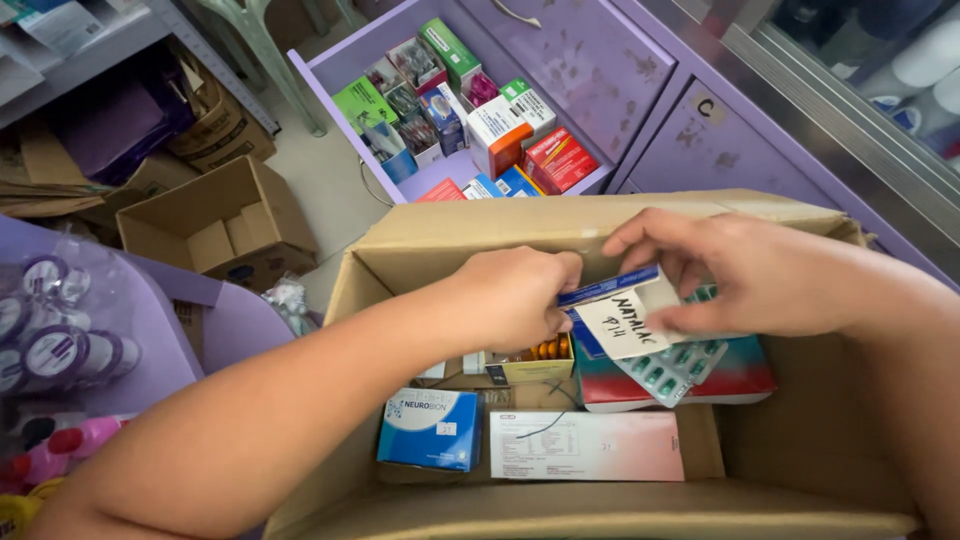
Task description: The person retrieves various medicine boxes and blister packs from a purple drawer labeled 'PRESCRIPTION MEDICINE' and places them into a cardboard box. The person handles items such as multivitamin boxes and blister strips, opening some boxes to remove the contents before placing them in the box.
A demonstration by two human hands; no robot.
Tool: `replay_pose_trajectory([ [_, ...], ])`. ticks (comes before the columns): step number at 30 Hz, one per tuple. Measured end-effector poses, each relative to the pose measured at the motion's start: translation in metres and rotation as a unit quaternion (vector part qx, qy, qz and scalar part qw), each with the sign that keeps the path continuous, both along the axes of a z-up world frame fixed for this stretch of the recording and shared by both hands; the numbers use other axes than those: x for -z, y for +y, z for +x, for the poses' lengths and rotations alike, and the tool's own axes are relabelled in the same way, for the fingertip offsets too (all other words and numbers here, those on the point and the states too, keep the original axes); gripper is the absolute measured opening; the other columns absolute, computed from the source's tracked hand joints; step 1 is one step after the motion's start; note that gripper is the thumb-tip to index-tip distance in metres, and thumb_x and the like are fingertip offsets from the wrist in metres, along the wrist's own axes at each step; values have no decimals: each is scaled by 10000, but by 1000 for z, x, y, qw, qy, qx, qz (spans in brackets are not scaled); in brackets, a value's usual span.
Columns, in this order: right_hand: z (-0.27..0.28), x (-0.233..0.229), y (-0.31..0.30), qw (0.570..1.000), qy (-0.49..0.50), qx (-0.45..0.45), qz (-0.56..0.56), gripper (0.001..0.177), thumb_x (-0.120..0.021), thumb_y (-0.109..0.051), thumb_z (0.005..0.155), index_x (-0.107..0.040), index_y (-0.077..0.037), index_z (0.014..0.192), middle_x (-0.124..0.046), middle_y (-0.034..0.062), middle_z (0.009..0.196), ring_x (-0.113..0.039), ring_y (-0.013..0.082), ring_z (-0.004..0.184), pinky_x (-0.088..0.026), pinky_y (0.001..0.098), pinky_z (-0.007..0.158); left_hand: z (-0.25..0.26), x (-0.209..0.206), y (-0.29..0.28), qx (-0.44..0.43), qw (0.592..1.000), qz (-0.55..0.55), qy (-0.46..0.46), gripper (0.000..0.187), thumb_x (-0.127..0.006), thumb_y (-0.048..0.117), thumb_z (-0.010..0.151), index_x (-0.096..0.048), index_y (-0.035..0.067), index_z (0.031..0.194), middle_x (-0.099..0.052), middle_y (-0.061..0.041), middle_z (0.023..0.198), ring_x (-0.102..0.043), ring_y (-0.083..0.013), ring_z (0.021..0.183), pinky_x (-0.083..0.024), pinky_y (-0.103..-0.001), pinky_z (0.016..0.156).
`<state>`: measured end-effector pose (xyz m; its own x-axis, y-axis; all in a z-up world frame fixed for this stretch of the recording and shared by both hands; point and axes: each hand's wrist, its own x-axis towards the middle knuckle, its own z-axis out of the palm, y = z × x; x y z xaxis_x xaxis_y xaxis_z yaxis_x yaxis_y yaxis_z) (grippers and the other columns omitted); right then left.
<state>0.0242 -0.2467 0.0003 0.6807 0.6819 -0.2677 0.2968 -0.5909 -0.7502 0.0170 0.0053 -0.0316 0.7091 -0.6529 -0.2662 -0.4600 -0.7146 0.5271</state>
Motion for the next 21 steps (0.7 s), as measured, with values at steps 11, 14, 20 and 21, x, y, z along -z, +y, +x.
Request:
replay_pose_trajectory([
  [11, -23, -16, 32, 954, -274, 8, -119, 523, -777, -174, 735, -658, -190, 1244, -730, 125, 982, -694, 341, 867, -553, 450, 766, -8, -12, 1, 27, 995, 23, -99, 254, -785, 316, 825, -740, 71, 875, -726, -190, 809, -712, -384, 828, -550, -503, 748],
  [14, -25, -15, 43, 953, -249, -7, -174, 561, -745, -157, 750, -635, -188, 1299, -719, 110, 1000, -697, 325, 885, -550, 454, 773, -9, -12, 1, 54, 995, 0, -83, 198, -781, 298, 812, -772, 105, 855, -730, -174, 796, -714, -377, 808, -547, -501, 728],
  [20, -26, -13, 50, 938, -285, -62, -188, 365, -631, -74, 768, -643, -140, 1126, -691, 70, 982, -695, 282, 925, -555, 422, 730, -11, -20, 2, 64, 996, -7, -63, 190, -780, 284, 801, -774, 115, 886, -731, -168, 768, -709, -375, 776, -546, -500, 697],
  [21, -26, -14, 51, 933, -285, -63, -209, 305, -623, -76, 783, -639, -141, 1081, -686, 63, 995, -692, 277, 933, -558, 415, 727, -12, -21, 1, 61, 995, -4, -73, 215, -788, 299, 802, -762, 100, 877, -723, -177, 758, -704, -384, 772, -545, -502, 697],
])
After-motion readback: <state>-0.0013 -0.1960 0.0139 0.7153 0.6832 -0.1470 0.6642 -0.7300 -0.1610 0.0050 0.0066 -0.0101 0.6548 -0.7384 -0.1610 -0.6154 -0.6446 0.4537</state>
